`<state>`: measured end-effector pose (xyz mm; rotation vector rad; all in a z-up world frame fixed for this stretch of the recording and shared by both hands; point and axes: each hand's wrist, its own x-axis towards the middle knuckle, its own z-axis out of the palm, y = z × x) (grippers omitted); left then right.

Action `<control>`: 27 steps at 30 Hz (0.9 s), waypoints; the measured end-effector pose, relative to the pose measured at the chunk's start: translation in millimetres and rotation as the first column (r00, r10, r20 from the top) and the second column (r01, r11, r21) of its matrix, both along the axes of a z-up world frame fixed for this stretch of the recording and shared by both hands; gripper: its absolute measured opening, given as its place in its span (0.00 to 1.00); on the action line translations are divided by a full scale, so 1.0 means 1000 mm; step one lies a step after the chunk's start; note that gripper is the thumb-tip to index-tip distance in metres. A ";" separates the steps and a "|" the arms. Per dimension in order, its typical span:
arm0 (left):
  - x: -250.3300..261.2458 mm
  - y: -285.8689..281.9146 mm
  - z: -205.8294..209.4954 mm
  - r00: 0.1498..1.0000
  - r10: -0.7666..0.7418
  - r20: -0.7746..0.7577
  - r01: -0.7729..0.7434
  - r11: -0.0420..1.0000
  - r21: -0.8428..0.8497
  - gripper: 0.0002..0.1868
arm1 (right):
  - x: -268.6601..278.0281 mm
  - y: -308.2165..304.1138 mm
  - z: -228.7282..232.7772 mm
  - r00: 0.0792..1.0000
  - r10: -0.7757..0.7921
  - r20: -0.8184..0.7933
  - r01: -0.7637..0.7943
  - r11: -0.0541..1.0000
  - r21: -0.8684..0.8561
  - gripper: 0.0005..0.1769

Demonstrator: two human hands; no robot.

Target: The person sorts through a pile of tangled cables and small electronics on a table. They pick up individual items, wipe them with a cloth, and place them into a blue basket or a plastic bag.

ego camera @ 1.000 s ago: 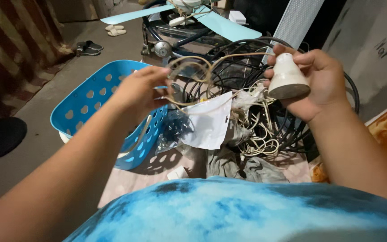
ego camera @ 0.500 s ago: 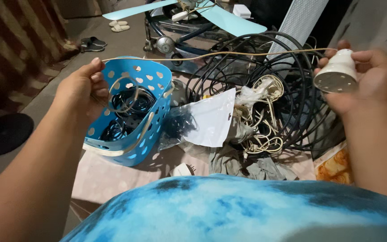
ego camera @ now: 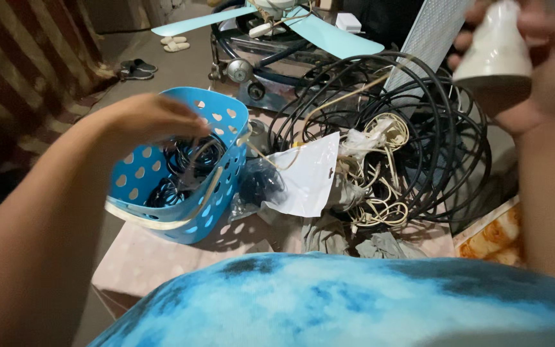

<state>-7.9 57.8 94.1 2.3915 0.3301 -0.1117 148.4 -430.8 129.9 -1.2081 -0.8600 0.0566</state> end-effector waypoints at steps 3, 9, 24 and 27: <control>0.032 -0.043 0.021 0.938 -0.121 0.325 0.126 0.992 0.006 0.39 | 0.008 0.008 0.015 1.000 0.023 -0.002 -0.023 1.000 -0.015 0.17; 0.080 -0.158 0.032 0.520 -0.375 0.767 0.747 0.636 -0.196 0.30 | 0.019 0.003 0.025 0.982 0.187 -0.003 -0.187 0.982 0.031 0.17; 0.081 -0.214 -0.033 0.803 -0.381 0.458 0.486 0.864 -0.133 0.17 | -0.034 0.036 0.011 0.975 -0.137 -0.175 0.142 0.990 0.013 0.27; 0.078 -0.208 -0.043 0.800 -0.396 0.452 0.468 0.882 -0.056 0.16 | -0.030 0.050 -0.004 0.931 -0.123 -0.343 0.154 0.986 0.065 0.30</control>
